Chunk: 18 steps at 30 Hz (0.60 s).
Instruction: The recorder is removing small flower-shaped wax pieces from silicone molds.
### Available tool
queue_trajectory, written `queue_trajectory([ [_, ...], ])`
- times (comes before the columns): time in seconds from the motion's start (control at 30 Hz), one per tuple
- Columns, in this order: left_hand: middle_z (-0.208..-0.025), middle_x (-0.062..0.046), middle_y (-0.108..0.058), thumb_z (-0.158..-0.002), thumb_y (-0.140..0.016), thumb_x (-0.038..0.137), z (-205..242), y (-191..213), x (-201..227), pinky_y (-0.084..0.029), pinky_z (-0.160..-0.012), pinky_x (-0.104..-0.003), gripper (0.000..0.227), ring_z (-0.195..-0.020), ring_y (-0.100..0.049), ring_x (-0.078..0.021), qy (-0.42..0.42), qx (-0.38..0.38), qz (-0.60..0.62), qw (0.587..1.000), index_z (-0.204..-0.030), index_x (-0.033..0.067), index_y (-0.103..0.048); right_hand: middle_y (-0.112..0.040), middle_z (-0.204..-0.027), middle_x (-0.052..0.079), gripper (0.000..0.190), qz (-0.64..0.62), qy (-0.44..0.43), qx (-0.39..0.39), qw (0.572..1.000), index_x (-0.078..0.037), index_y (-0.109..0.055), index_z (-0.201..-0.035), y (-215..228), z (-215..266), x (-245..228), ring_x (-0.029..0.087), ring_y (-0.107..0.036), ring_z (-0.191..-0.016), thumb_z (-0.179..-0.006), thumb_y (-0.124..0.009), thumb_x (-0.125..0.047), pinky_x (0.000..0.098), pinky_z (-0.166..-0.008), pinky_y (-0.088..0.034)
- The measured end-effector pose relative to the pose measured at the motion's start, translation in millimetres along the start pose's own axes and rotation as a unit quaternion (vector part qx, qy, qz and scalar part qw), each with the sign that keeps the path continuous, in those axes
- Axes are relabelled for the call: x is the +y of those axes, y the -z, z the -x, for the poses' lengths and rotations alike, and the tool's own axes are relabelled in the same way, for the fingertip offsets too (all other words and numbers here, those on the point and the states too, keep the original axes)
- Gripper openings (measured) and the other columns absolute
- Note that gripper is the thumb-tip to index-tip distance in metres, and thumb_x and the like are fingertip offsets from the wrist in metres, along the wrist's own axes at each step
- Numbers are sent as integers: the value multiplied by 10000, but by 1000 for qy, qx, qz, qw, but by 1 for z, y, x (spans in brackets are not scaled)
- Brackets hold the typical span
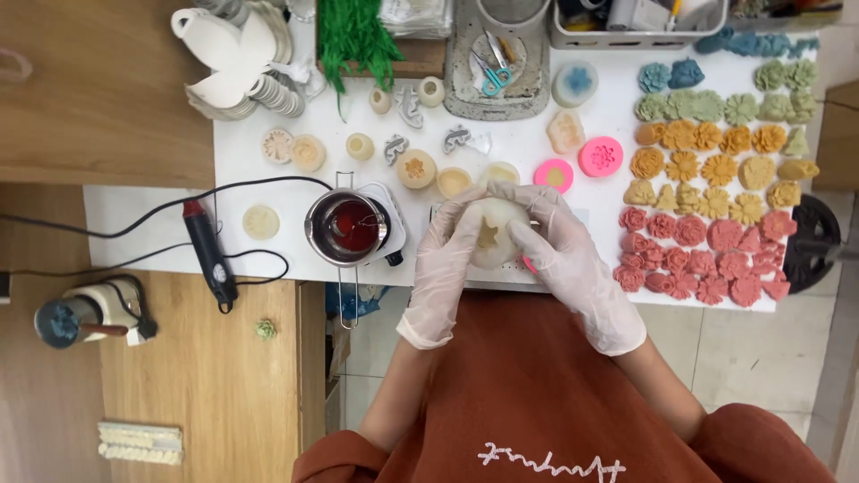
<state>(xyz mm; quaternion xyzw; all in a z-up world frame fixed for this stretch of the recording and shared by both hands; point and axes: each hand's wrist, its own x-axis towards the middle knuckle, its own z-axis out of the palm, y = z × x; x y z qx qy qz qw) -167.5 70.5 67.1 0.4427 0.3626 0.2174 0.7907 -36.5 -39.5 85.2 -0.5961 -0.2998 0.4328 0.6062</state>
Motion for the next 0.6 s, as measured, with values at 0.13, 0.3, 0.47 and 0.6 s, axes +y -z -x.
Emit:
queue_trajectory([
  [0.13,-1159,-25,-682,-1004,-668,160,2,-10,3,-515,-951,-247,271,-1050,-616,-92,-40,96,83,991,-1247,43,-696,-523,-1368,130,469,205,114,46,971,-84,-583,-1438,-16,4,-33,197,-574,-1230,-989,-682,-173,319,-1023,-532],
  [0.3,-972,-48,-692,-1009,-700,149,14,-7,1,-499,-743,-226,166,-834,-587,-76,-61,253,72,963,-1063,-4,-737,-679,-1181,83,433,280,253,64,924,-71,-699,-1198,-33,9,-43,223,-679,-1070,-806,-882,-45,316,-916,-565],
  [0.47,-937,3,-662,-998,-698,162,44,-5,26,-503,-761,-207,173,-844,-575,-52,-137,308,-23,941,-1049,0,-733,-701,-1101,83,308,281,261,63,921,-71,-734,-1111,-53,4,-43,223,-685,-1029,-831,-849,-15,334,-892,-561],
  [0.6,-927,8,-640,-977,-710,143,60,9,35,-507,-776,-218,164,-856,-584,-67,-194,329,-157,911,-1028,-13,-718,-695,-1063,82,268,316,274,44,907,-68,-755,-1107,-72,7,-45,220,-676,-986,-859,-838,-9,326,-812,-556],
])
